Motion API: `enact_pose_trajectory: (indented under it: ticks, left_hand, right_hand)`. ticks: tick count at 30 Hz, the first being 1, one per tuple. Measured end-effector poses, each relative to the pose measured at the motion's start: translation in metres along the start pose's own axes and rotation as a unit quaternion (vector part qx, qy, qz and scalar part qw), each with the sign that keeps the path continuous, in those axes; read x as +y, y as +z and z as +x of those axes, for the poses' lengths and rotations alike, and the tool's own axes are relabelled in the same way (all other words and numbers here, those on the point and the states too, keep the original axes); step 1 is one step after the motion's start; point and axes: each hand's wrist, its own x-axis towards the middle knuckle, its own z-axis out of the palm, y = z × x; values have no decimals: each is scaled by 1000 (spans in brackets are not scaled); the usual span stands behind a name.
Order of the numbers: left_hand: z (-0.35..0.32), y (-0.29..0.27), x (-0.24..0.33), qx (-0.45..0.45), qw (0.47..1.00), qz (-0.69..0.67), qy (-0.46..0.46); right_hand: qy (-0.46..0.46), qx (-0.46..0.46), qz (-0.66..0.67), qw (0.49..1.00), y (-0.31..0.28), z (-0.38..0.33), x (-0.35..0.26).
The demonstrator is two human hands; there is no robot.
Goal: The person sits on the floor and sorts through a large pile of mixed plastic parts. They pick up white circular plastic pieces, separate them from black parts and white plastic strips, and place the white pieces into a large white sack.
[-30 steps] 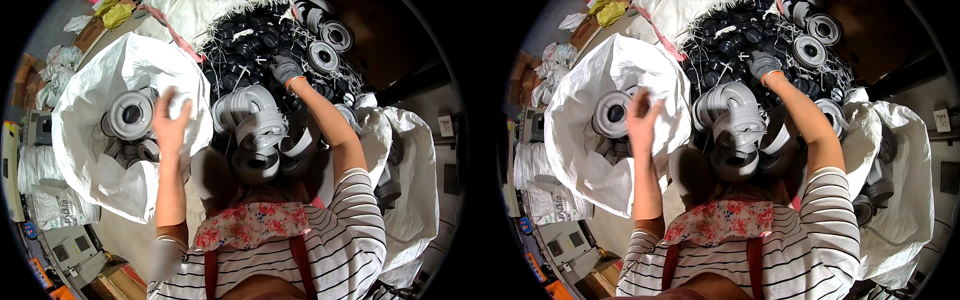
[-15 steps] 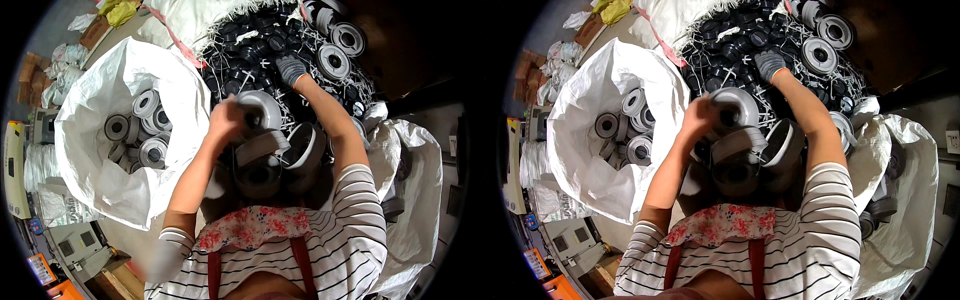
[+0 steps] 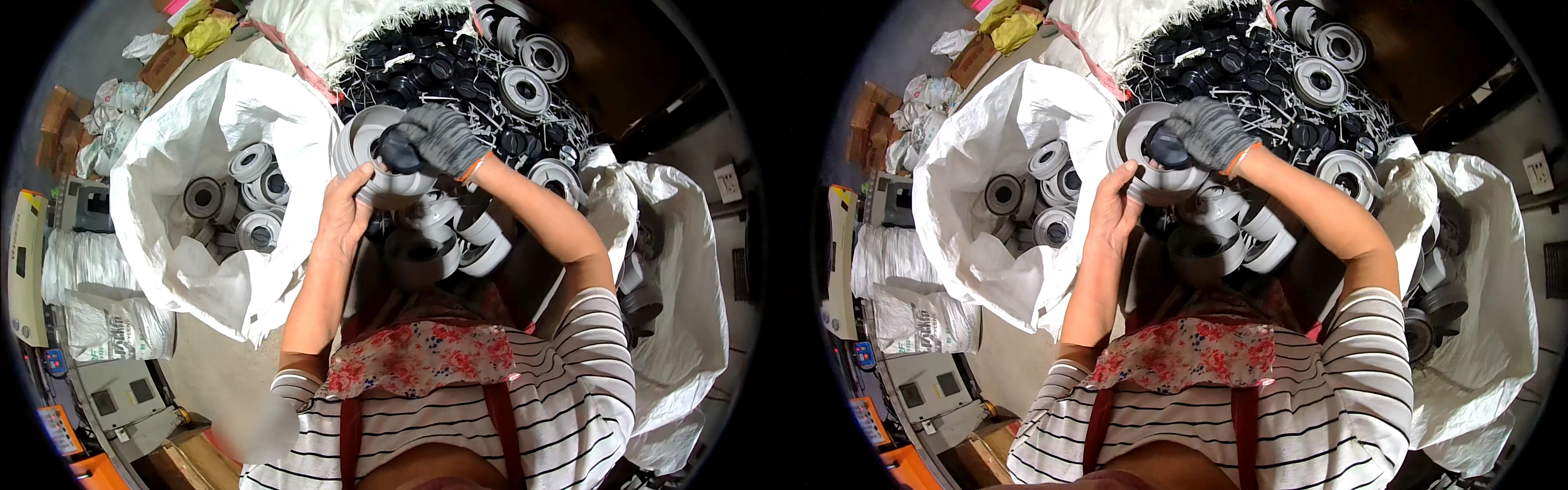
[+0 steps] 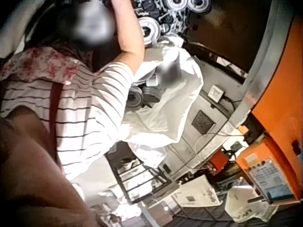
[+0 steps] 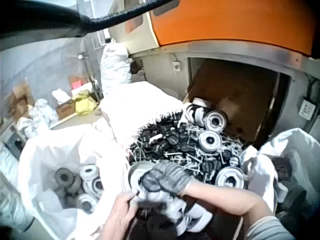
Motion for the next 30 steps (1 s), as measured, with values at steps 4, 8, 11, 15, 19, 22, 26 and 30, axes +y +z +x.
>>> enact_pose_trajectory:
  ticks: [4,8,11,15,19,22,26,30]
  left_hand:
    - [-29,2,3,-14,1000,-18,-6]
    - [-47,-2,5,-35,998,54,0]
    - [-56,0,12,-59,996,59,-17]
    - [-57,-4,21,-97,991,54,-75]
    - [-66,3,8,-54,993,104,-5]
    - [-69,1,2,-53,991,118,22]
    - [-72,4,11,-52,947,312,50]
    - [-70,-6,8,-40,913,389,112]
  right_hand:
    - [-93,-83,-34,992,10,-15,-22]
    - [-58,-125,32,990,-12,-26,-59]
    - [-124,-152,-27,980,-18,-31,-70]
    - [-259,-134,-111,950,-12,-42,-61]
    - [-45,-81,10,996,-12,-50,-76]
    - [208,-194,180,942,-20,-39,-86]
    - [93,-59,242,964,28,-50,-51]
    - [305,-150,570,748,46,-44,-51]
